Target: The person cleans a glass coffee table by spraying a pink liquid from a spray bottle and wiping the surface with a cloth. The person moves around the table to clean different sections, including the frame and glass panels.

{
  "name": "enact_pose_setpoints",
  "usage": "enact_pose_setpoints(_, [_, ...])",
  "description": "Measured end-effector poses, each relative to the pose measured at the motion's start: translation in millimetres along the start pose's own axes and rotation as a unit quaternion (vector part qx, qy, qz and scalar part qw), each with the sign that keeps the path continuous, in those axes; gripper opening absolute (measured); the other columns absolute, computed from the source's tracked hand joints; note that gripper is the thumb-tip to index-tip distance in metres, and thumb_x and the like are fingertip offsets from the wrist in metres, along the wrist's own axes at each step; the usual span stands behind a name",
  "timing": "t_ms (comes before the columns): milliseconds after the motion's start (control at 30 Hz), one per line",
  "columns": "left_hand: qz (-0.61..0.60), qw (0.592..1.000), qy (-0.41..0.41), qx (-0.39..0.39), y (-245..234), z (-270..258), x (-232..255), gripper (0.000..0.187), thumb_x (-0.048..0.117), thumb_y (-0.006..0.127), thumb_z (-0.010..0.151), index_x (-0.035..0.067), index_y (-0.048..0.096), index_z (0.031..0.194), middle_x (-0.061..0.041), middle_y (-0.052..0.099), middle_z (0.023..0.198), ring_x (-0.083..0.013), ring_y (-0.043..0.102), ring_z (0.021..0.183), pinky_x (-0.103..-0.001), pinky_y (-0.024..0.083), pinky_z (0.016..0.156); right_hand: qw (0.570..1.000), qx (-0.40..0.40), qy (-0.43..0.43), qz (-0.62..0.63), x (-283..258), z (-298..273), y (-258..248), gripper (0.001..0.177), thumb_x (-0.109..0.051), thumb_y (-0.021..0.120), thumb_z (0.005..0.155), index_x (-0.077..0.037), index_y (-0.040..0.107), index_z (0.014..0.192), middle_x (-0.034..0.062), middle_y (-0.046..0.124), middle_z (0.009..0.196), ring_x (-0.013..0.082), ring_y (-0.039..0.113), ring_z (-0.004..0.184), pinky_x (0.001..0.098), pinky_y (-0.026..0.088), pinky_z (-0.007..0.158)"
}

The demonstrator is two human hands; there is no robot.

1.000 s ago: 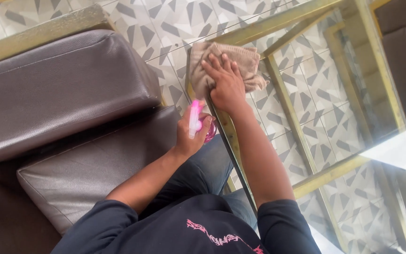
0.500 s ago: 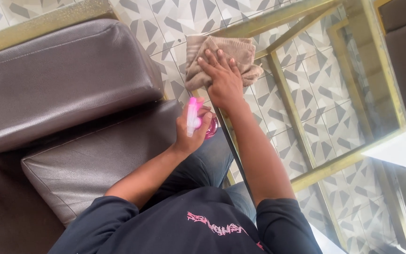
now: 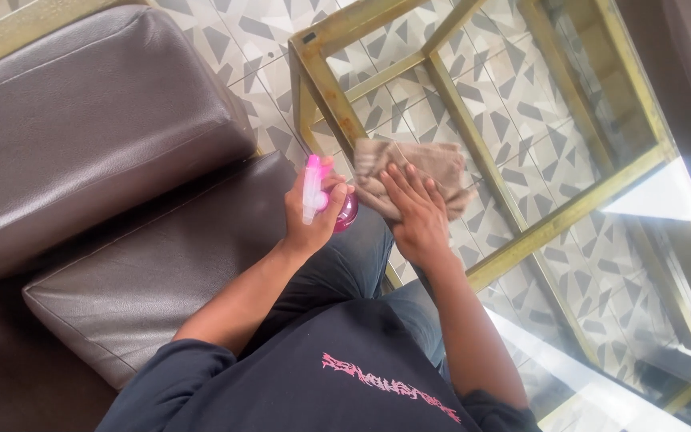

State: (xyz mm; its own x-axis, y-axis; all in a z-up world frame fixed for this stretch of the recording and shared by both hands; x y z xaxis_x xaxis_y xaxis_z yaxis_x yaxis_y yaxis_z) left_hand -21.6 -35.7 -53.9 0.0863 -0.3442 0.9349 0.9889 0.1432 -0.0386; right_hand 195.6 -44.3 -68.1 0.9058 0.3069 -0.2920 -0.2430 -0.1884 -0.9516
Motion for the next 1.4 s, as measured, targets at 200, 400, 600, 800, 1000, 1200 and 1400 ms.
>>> enact_pose_setpoints(200, [0.0,0.999,-0.01,-0.04,3.2,-4.3,-6.1,0.033,0.015,0.071,0.099,0.002,0.058,0.127,-0.009,0.077,0.093,-0.026,0.078,0.086,-0.042,0.062,0.086,0.999,0.006,0.039,0.004,17.6,-88.8,-6.3,0.091,-0.011,0.048,0.071,-0.029,0.04,0.16,-0.0077,0.034,0.167,0.018,0.022,0.156,0.04,0.014,0.123])
enact_pose_setpoints(400, [-0.028,0.998,-0.032,-0.049,7.3,3.7,-20.9,0.033,0.017,0.072,0.099,0.007,0.06,0.127,-0.008,0.076,0.097,-0.023,0.078,0.086,-0.039,0.063,0.087,0.998,0.049,0.027,-0.013,27.2,-101.4,-0.6,0.084,-0.008,0.051,0.075,-0.031,0.047,0.156,-0.0073,0.04,0.165,0.0215,0.028,0.155,0.0424,0.016,0.124])
enact_pose_setpoints(600, [-0.021,0.997,-0.037,-0.062,8.1,21.8,-22.3,0.035,0.014,0.07,0.099,0.003,0.058,0.13,-0.012,0.076,0.096,-0.0253,0.078,0.085,-0.043,0.064,0.085,0.998,0.051,-0.012,-0.019,29.9,-5.5,5.5,0.092,-0.016,0.058,0.067,-0.03,0.046,0.157,-0.0056,0.041,0.164,0.0219,0.026,0.156,0.0465,0.011,0.125])
enact_pose_setpoints(800, [0.004,0.998,-0.027,-0.062,4.1,23.8,-22.2,0.04,0.011,0.071,0.096,-0.004,0.059,0.131,-0.013,0.078,0.085,-0.0289,0.078,0.09,-0.043,0.062,0.087,1.0,0.003,-0.007,-0.021,32.5,163.2,-10.5,0.088,-0.009,0.07,0.074,-0.028,0.046,0.156,-0.0026,0.039,0.164,0.0307,0.031,0.152,0.0579,0.021,0.121])
enact_pose_setpoints(1000, [-0.049,0.991,-0.109,-0.052,1.6,20.3,-16.5,0.037,0.004,0.067,0.098,0.0,0.055,0.133,-0.019,0.072,0.1,-0.0263,0.079,0.087,-0.035,0.068,0.086,0.99,-0.074,0.109,0.057,31.1,250.9,-88.7,0.085,0.014,0.039,0.083,-0.024,0.029,0.159,0.0003,0.023,0.168,0.0267,0.014,0.156,0.0499,0.001,0.127])
enact_pose_setpoints(1200, [0.001,0.993,-0.105,-0.053,-2.7,23.8,-12.3,0.037,0.009,0.068,0.098,0.001,0.056,0.131,-0.017,0.075,0.101,-0.0251,0.08,0.088,-0.036,0.066,0.087,0.976,0.025,0.205,0.075,143.7,260.0,-96.5,0.096,0.02,0.039,0.071,-0.021,0.037,0.158,0.0007,0.028,0.166,0.0292,0.018,0.153,0.0497,0.01,0.124])
enact_pose_setpoints(1400, [-0.007,0.992,-0.111,-0.059,1.2,19.5,-16.6,0.037,0.011,0.069,0.098,0.001,0.057,0.131,-0.016,0.075,0.101,-0.025,0.08,0.087,-0.035,0.066,0.086,0.96,0.006,0.264,0.091,147.0,213.2,-116.0,0.075,0.014,0.043,0.094,-0.025,0.034,0.158,0.0032,0.022,0.167,0.0295,0.013,0.155,0.0516,0.007,0.125])
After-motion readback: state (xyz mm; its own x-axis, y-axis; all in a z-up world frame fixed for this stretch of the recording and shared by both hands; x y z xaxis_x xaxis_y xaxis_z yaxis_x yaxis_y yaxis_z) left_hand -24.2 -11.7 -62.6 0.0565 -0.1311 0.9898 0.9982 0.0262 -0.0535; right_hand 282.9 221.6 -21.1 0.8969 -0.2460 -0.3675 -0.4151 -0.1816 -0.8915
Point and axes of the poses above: each hand's wrist, its own z-axis towards the middle knuckle, its own y-axis out of the palm, x = y × z, the point moved 4 cm from there along z, towards the middle knuckle
